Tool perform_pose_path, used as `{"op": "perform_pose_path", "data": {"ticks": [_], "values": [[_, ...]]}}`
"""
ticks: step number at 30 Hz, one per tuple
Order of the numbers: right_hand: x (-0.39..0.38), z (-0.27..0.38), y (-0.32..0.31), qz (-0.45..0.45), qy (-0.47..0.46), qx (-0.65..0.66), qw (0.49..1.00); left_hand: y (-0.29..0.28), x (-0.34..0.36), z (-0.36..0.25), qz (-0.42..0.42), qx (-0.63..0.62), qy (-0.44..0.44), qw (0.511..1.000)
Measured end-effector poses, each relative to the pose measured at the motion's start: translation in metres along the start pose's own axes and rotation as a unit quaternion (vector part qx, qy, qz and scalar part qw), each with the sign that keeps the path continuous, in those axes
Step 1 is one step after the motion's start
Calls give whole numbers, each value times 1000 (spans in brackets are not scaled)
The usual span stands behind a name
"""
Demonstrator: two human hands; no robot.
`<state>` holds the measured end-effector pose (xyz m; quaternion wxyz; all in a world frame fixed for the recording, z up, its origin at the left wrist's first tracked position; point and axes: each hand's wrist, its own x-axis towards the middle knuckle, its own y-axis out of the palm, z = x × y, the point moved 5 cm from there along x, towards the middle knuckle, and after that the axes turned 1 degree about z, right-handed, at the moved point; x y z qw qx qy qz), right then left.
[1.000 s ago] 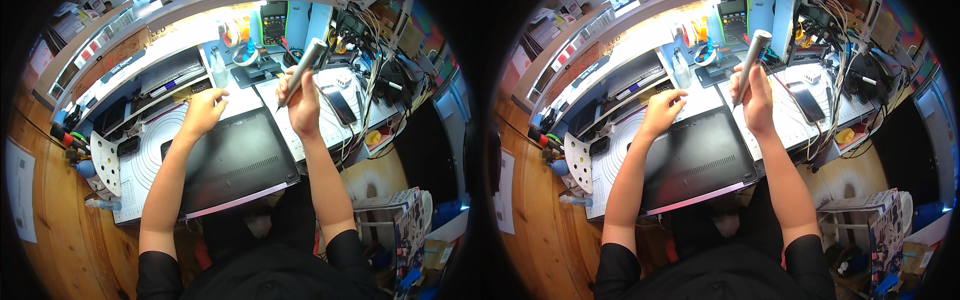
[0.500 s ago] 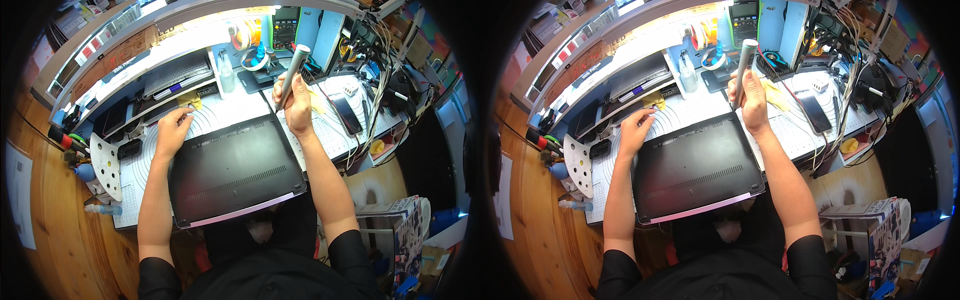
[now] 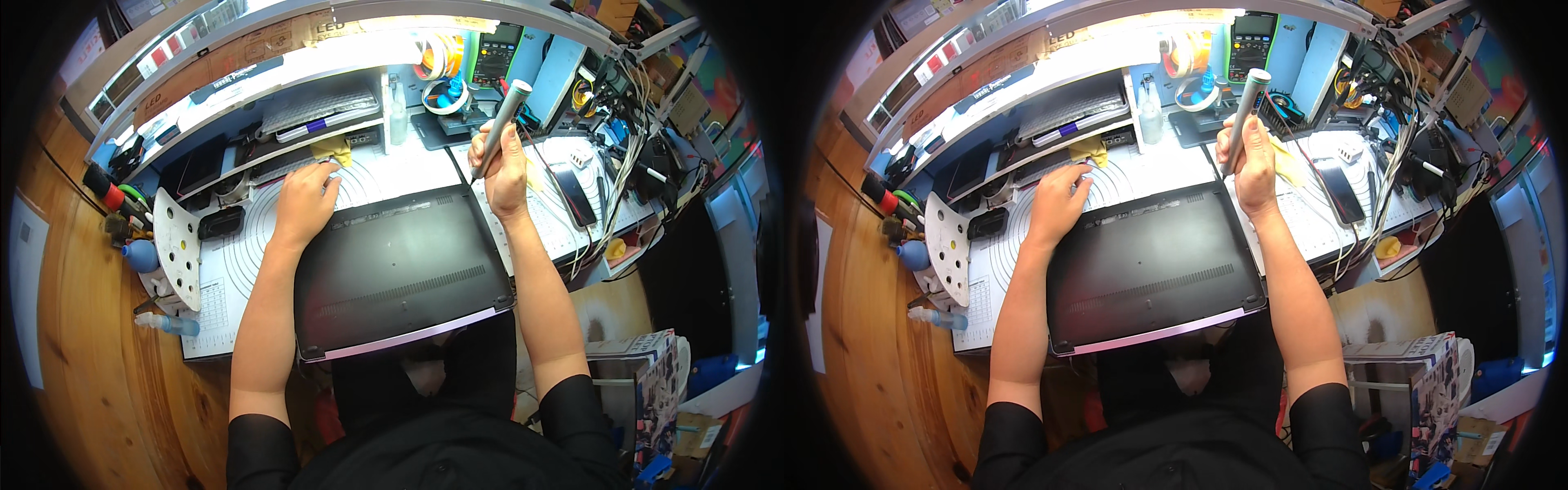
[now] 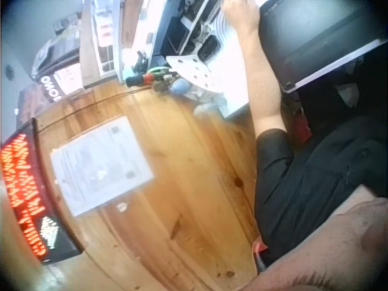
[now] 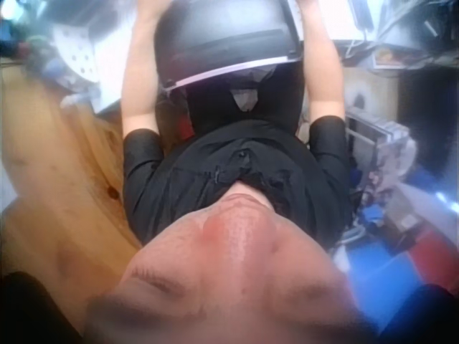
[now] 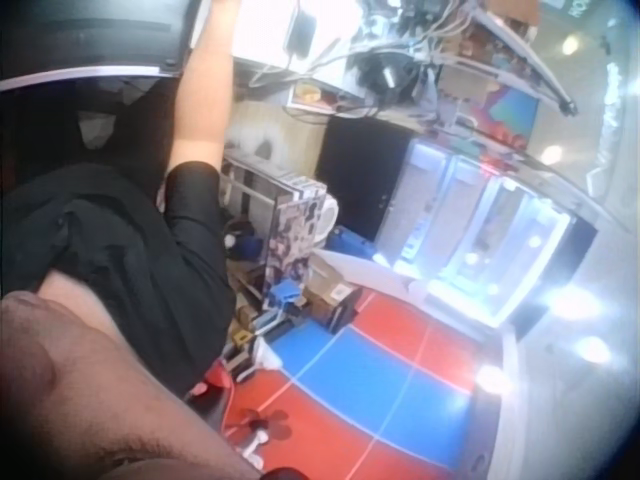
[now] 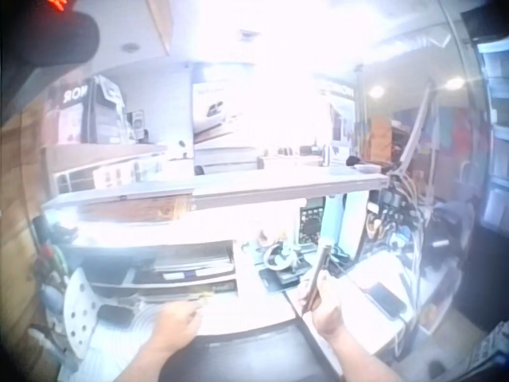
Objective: The person wipes the screen of a laptop with a cloth, closes the lid, turns the laptop over, and removes screws from the bottom casing using an electric screwdriver before prying the casing open with a plastic tool.
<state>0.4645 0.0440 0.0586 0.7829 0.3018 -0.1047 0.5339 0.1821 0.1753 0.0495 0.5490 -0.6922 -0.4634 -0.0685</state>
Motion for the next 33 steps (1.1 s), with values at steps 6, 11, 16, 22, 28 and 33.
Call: {"op": "perform_pose_path", "data": {"ticks": [6, 11, 16, 22, 28, 33], "values": [[-1, 1, 7, 10, -2, -38, 999, -3, 0, -5, -6, 9, 36, 999], [1, 2, 6, 3, -1, -21, 1000, -4, 0, -9, -10, 17, 45, 999], [1, 6, 10, -6, 10, -28, 1000, 0, 0, -4, 5, 1, 12, 1000], [-2, 6, 9, -34, 41, -34, 998, 1, 0, -9, 11, -7, 20, 1000], [-2, 4, 5, -21, 26, -13, 999, 1, 1, -19, 29, -53, 6, 998], [0, 9, 9, -23, 22, -20, 999, 7, 0, -21, 41, -114, 10, 993]]}}
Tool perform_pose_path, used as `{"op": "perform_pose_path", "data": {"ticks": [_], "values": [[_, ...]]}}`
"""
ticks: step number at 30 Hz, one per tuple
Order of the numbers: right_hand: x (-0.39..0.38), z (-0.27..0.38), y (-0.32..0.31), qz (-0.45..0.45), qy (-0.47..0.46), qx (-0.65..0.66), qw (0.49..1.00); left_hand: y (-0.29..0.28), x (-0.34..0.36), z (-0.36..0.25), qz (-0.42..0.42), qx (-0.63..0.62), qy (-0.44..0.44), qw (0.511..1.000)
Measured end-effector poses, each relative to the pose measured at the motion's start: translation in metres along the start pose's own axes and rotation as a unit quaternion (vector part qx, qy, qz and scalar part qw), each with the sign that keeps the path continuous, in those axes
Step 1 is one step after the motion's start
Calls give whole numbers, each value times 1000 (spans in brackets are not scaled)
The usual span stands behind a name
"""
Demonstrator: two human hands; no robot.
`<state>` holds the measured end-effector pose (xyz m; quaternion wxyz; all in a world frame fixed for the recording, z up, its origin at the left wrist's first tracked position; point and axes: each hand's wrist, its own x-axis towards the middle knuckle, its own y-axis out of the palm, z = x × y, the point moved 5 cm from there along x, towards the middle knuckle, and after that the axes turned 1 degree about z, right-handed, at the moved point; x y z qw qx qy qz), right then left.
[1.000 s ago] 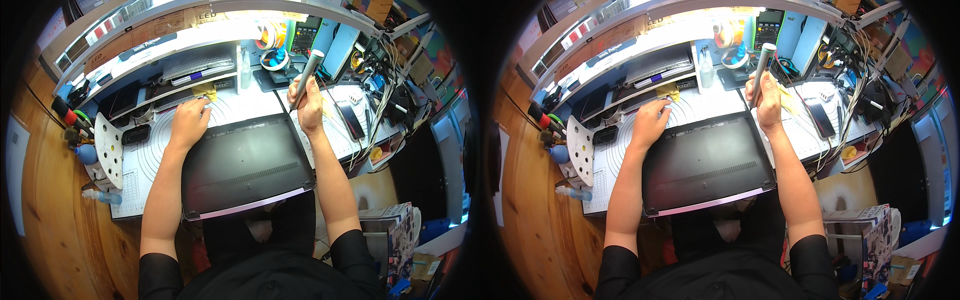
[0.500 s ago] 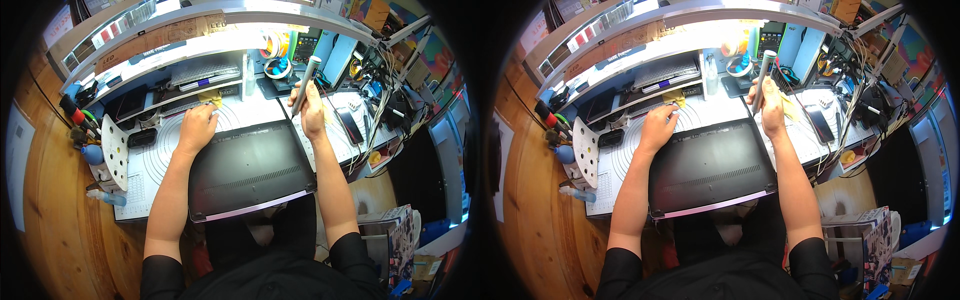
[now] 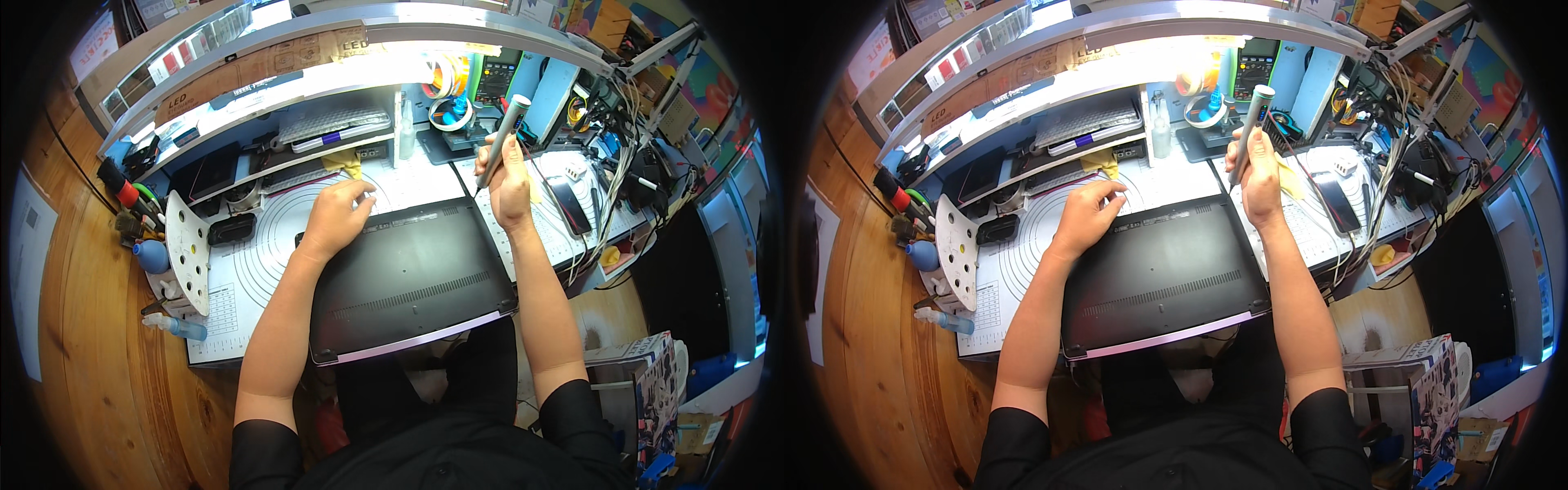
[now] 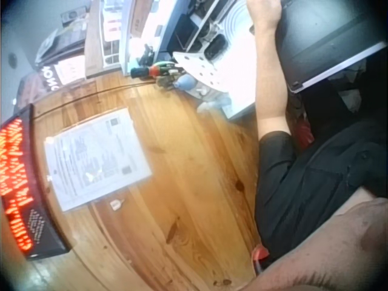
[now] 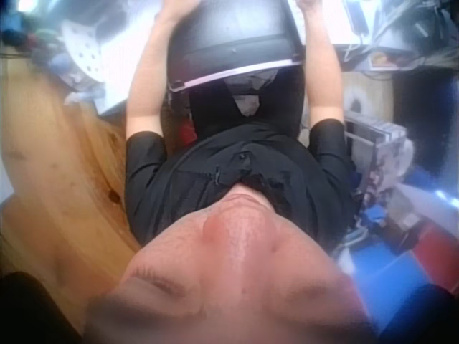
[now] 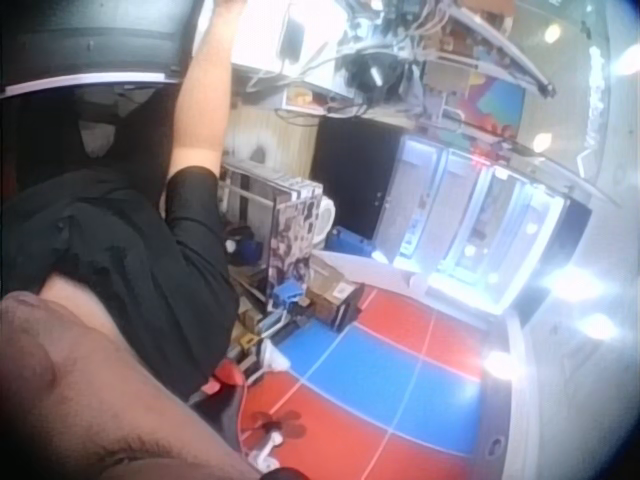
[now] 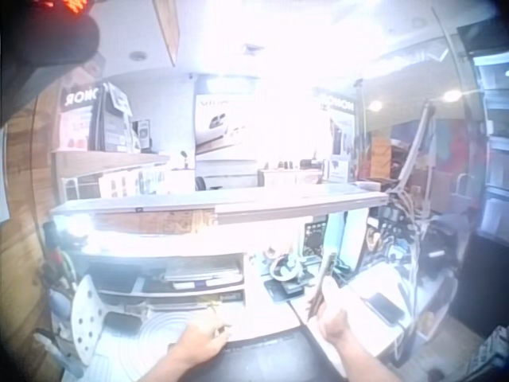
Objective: The person wipes the screen of a laptop with a cloth, closes the lid, turns the laptop over, and removes screws from the bottom casing using an electric screwdriver before prying the casing open with a plastic tool.
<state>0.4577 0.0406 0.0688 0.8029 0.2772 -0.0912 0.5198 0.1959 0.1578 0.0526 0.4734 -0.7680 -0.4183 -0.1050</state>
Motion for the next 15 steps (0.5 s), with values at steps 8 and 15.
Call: {"op": "perform_pose_path", "data": {"ticks": [8, 15], "values": [[-7, 1, 67, 50, 34, 167, 984, 22, -4, -22, 138, -117, -48, 982], [-9, -14, 107, 90, 54, 199, 974, 22, -5, -15, 175, -170, -114, 963]]}}
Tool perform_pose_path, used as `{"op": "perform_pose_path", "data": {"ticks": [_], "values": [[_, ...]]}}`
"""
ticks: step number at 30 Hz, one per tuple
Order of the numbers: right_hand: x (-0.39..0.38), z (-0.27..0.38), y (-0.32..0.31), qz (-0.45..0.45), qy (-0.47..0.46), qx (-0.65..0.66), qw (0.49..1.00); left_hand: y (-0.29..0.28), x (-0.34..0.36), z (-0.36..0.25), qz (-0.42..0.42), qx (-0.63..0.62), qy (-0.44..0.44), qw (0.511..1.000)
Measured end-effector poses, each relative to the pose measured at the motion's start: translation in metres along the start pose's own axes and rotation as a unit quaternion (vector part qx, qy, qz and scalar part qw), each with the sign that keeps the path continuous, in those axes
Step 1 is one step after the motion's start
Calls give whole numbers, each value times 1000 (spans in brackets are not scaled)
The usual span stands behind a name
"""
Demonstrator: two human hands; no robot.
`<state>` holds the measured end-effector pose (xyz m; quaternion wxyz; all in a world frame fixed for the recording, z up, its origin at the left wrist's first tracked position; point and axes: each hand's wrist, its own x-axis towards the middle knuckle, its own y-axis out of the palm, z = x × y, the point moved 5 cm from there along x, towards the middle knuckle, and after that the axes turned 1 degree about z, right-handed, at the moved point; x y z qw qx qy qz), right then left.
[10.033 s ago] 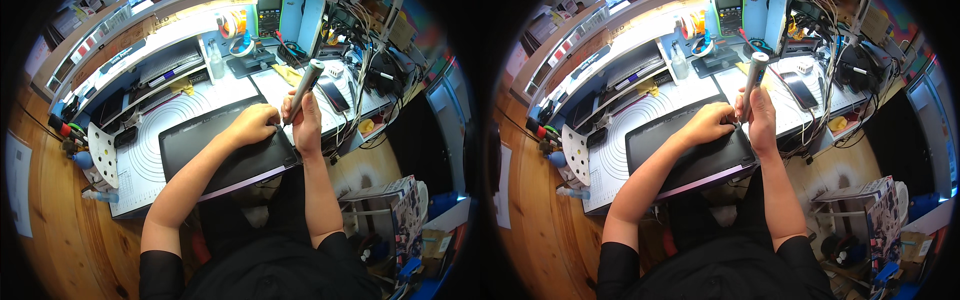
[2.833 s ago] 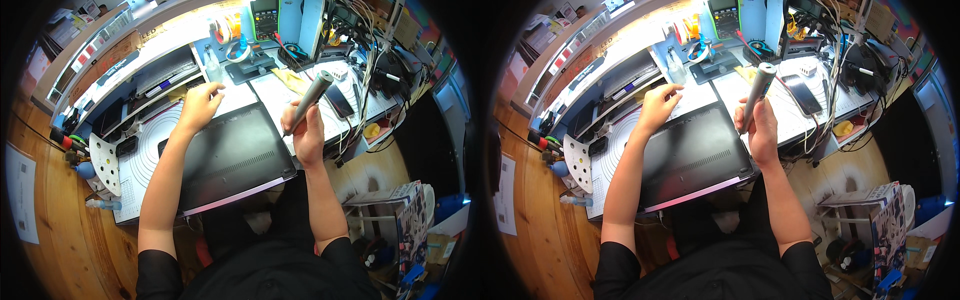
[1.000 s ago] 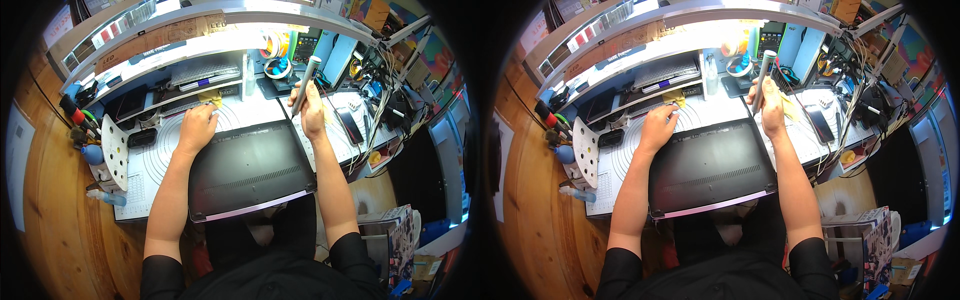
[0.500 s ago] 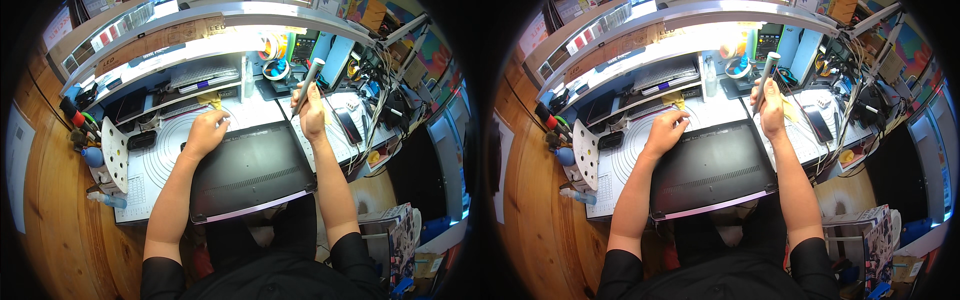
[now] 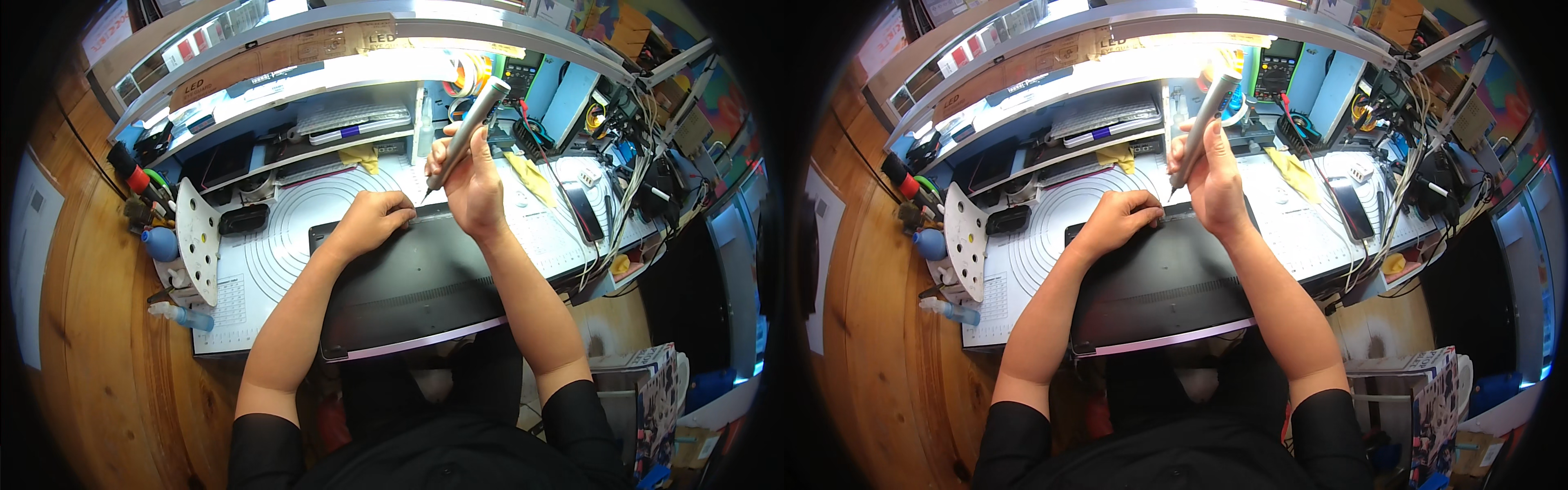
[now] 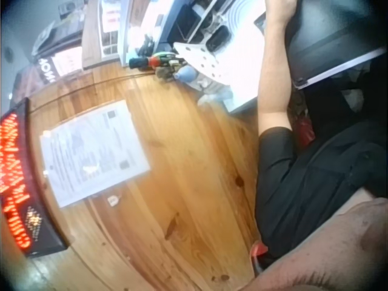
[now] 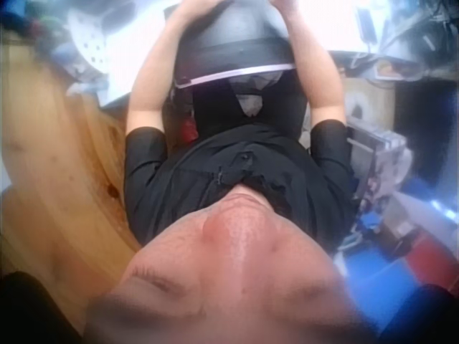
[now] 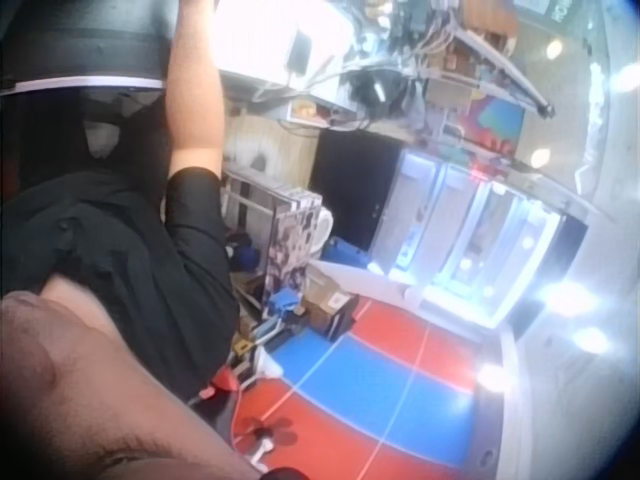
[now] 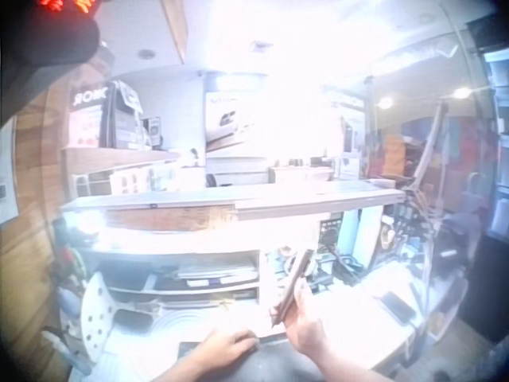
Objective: The person wipes the screen of a laptop with a cloth, closes the lid, turns the laptop over, and removes screws from the bottom casing using an electric screwdriver before prying the casing open with a plastic tool.
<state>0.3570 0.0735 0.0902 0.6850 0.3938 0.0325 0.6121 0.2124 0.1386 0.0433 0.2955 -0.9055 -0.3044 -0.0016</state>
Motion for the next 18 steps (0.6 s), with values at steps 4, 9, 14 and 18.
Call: {"op": "perform_pose_path", "data": {"ticks": [4, 9, 14, 18], "values": [[0, -2, -26, -28, -1, -133, 991, -8, 2, 5, -43, 9, 5, 999], [-2, -9, -30, -34, 18, -167, 985, -19, 3, 17, -44, -318, -119, 940], [-3, -10, -30, -37, 28, -177, 983, -28, -3, 17, -42, -428, -180, 884], [-2, -9, -28, -20, 31, -179, 983, -24, -3, 32, -25, -486, -215, 847]]}}
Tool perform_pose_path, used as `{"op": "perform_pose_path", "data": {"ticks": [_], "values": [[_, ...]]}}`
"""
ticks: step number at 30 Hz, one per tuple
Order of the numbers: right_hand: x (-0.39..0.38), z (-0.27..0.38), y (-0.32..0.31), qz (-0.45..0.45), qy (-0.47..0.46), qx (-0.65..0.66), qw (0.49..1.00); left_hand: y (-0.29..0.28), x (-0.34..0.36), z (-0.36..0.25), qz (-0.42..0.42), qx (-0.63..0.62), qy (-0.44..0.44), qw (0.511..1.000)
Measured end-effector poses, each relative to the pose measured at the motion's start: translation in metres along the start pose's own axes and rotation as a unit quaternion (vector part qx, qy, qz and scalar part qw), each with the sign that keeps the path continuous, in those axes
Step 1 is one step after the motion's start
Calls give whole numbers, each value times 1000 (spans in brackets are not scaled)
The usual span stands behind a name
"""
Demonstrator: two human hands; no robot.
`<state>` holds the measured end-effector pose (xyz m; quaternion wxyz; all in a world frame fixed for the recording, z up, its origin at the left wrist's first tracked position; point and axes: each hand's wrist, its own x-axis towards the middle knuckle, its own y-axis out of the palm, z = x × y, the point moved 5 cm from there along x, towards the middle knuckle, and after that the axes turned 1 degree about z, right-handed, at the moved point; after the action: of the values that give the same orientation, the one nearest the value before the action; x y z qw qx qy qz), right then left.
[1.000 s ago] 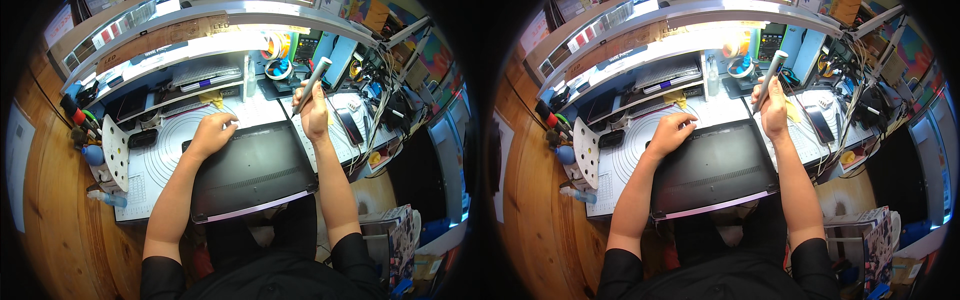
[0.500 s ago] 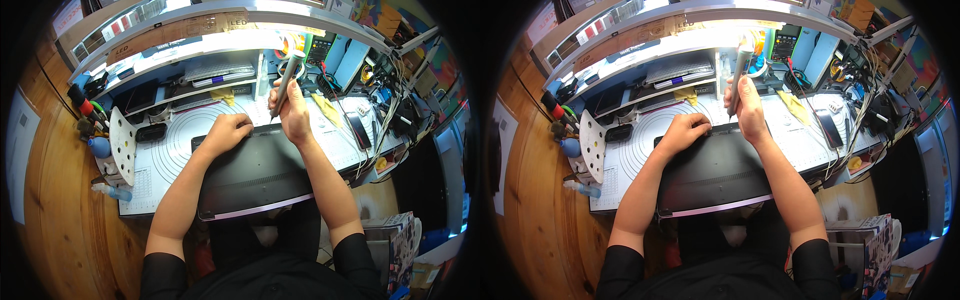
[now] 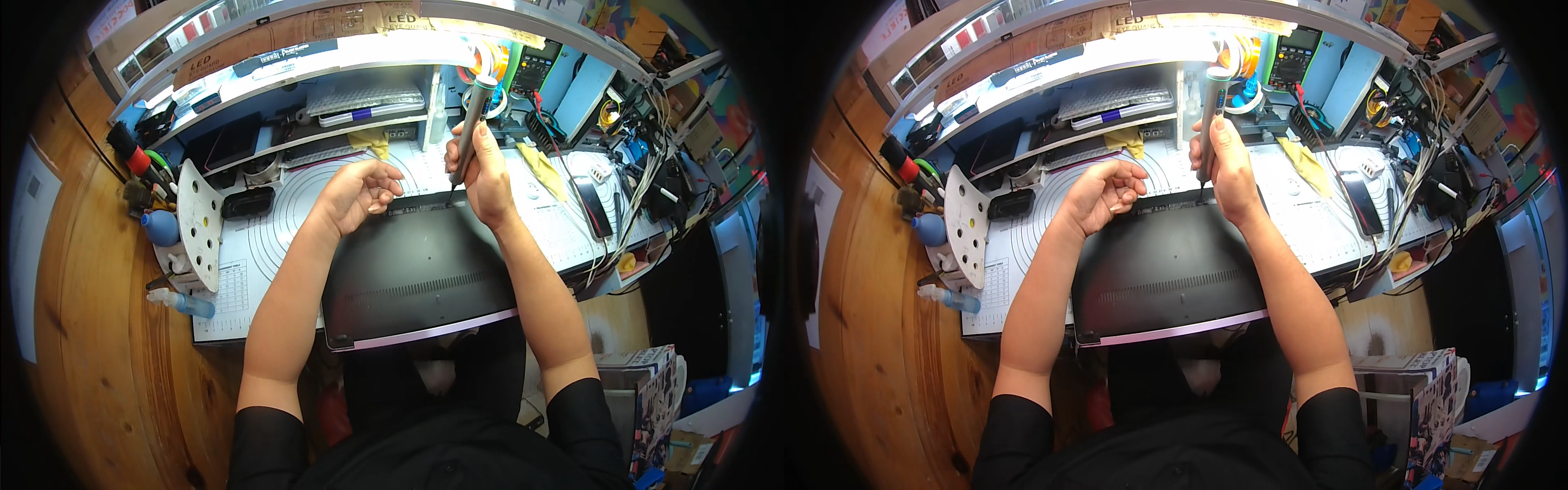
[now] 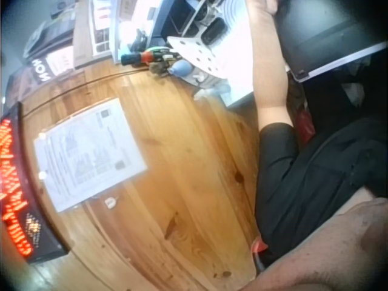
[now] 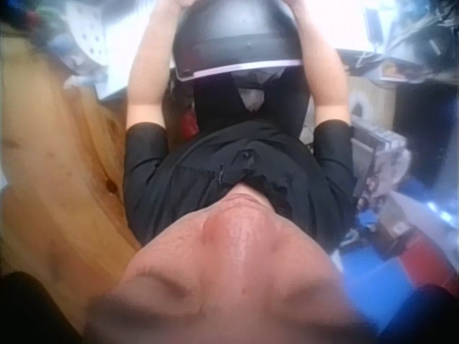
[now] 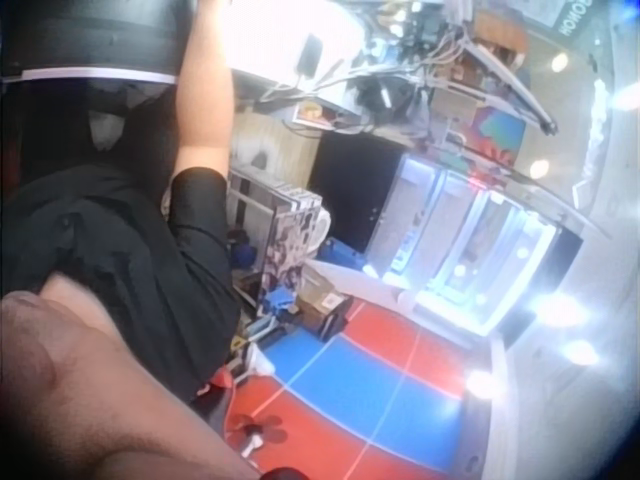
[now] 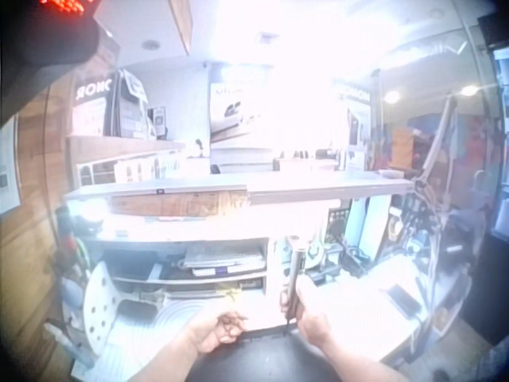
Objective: The person wipes the screen of a laptop with a cloth, closes the lid, turns the laptop over, and removes screws from the bottom casing using an electric screwdriver before prying the casing open with a plastic tool.
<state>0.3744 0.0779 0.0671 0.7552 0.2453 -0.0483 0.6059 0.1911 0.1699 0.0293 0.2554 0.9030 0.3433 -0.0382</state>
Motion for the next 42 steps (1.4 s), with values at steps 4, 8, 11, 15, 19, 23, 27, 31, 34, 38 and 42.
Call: {"op": "perform_pose_path", "data": {"ticks": [4, 8, 11, 15, 19, 23, 27, 31, 34, 38, 42], "values": [[-1, -1, 2, 2, 5, 1, 1000, 2, -1, 7, 16, -8, -52, 998], [-1, 0, 1, 1, -1, -9, 1000, 9, -1, 8, 9, 73, -47, 996], [0, 0, 2, 1, -1, -9, 1000, 13, -5, 8, 27, 89, -59, 994], [-1, 0, 1, -2, 1, -10, 1000, 17, -6, 9, 41, 95, -74, 992], [0, -2, -1, -12, -7, 6, 1000, 21, -7, 12, 39, 79, -81, 993], [-1, -1, 0, -17, -11, 5, 1000, 22, -7, 14, 47, 49, -89, 994], [-2, 7, 2, -10, -10, 15, 1000, 24, -7, 15, 72, 18, -101, 992], [-7, 18, 18, 7, -19, 60, 998, 29, -9, 17, 77, 0, -111, 991], [-18, 22, 38, 16, -21, 154, 988, 35, -12, 19, 118, 16, -100, 988], [-31, 23, 46, 22, -40, 153, 987, 35, -10, 21, 162, 71, -111, 978], [-56, 33, 45, -16, -63, 140, 988, 29, -8, 22, 154, 111, -124, 974]]}}
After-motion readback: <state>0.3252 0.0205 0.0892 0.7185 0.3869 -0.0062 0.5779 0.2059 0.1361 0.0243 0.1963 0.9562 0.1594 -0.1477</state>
